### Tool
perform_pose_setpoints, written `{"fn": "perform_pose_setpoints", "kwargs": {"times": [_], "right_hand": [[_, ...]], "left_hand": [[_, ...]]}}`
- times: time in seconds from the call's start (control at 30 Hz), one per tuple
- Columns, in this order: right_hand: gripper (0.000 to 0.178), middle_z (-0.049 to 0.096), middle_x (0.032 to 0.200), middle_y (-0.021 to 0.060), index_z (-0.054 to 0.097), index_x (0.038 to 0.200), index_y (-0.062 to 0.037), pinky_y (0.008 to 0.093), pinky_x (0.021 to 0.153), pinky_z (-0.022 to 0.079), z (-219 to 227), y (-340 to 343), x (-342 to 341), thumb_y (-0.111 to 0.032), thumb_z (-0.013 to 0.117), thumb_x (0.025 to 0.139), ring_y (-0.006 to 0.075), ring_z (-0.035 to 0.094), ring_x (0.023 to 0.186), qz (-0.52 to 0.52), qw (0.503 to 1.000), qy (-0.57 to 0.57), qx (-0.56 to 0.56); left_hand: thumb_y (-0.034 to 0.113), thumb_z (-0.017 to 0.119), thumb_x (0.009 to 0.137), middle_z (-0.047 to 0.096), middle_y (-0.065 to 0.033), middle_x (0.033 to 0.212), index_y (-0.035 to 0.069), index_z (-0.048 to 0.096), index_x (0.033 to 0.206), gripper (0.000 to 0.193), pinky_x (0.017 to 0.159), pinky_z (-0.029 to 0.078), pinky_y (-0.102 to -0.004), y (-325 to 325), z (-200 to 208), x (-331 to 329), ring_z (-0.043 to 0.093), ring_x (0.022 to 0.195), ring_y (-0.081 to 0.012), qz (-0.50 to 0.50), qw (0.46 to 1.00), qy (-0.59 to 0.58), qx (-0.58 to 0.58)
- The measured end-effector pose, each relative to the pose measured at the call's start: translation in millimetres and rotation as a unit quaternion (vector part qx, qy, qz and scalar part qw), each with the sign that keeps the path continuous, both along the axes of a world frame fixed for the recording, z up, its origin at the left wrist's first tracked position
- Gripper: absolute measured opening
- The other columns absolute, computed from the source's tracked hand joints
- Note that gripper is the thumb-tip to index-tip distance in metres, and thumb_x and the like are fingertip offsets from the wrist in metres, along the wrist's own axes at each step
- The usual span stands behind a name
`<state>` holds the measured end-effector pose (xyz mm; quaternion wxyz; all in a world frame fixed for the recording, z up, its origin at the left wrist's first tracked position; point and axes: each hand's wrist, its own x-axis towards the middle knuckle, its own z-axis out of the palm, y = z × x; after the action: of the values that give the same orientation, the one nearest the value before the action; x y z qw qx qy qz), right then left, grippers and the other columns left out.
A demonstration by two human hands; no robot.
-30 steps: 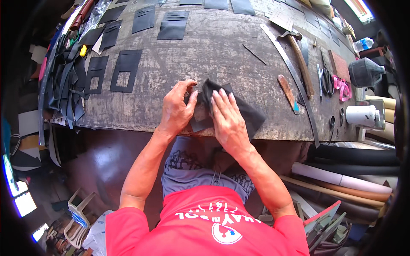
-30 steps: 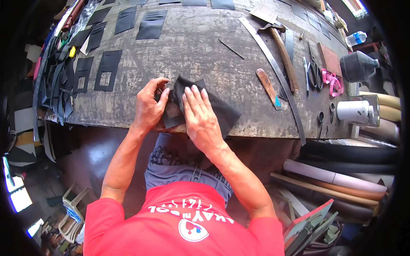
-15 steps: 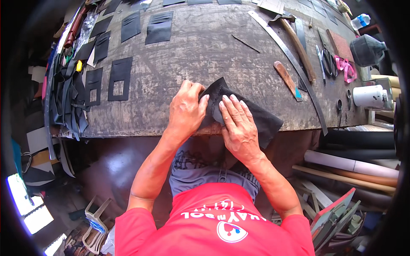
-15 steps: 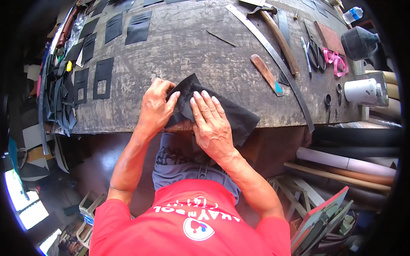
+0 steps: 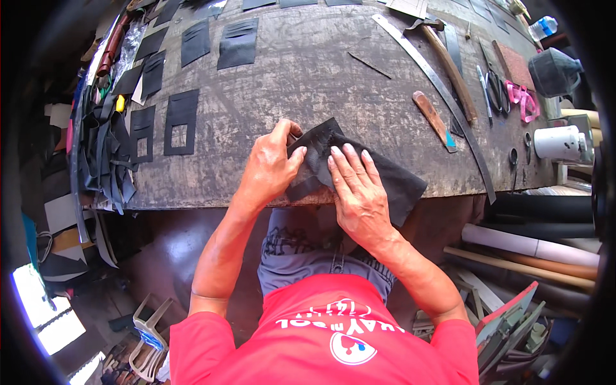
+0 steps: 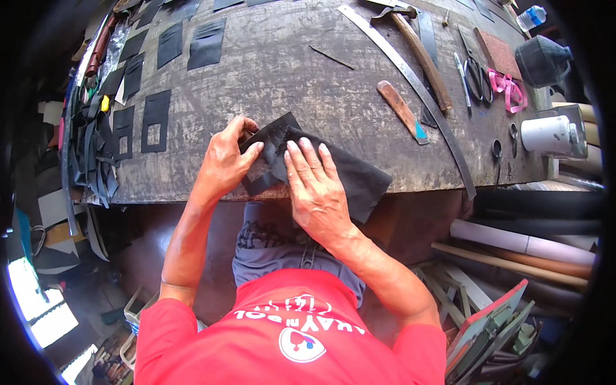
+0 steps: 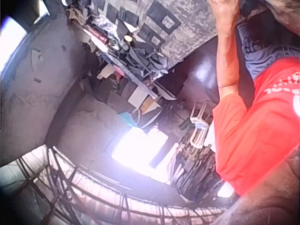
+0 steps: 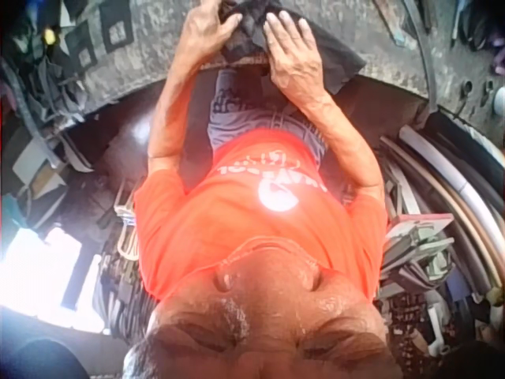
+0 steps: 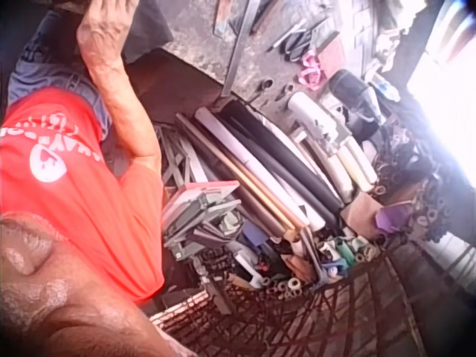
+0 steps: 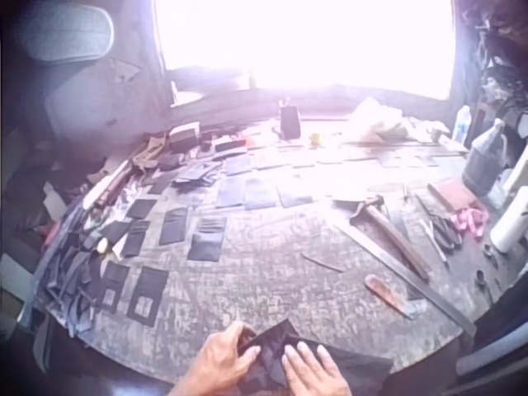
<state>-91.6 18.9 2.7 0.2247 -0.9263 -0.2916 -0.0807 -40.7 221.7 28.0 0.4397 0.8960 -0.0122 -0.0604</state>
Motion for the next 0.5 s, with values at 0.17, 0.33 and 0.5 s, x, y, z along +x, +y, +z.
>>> {"fn": "perform_pose_setpoints", "kwargs": {"times": [0.17,0.33,0.5], "right_hand": [[0.053,0.053,0.144,0.0195,0.058,0.131,0.0083,0.0507,0.121,0.027,-4,24,28,-0.007,0.059,0.081,0.0326,0.043,0.142,0.021,1.0,-0.006,0.014],[0.053,0.052,0.146,0.0177,0.059,0.131,0.0073,0.0506,0.12,0.029,3,14,28,-0.011,0.061,0.081,0.0305,0.042,0.143,0.069,0.997,-0.018,-0.035],[0.05,0.055,0.143,0.0166,0.061,0.13,0.0041,0.05,0.118,0.032,40,-46,0,-0.008,0.059,0.081,0.03,0.045,0.141,0.156,0.98,0.074,-0.097]], "left_hand": [[0.005,0.068,0.08,0.068,-0.0218,0.086,-0.002,0.055,0.11,0.033,0.076,0.053,-0.044,2,9,10,0.069,0.085,-0.0389,-0.019,0.999,0.05,0.0],[0.009,0.068,0.081,0.067,-0.0215,0.094,-0.002,0.053,0.117,0.04,0.081,0.051,-0.0428,9,2,15,0.067,0.09,-0.0359,-0.034,0.995,0.09,-0.001],[0.009,0.069,0.081,0.067,-0.0177,0.093,-0.001,0.052,0.118,0.041,0.081,0.051,-0.04,16,0,15,0.066,0.088,-0.03,-0.046,0.993,0.104,-0.033]]}}
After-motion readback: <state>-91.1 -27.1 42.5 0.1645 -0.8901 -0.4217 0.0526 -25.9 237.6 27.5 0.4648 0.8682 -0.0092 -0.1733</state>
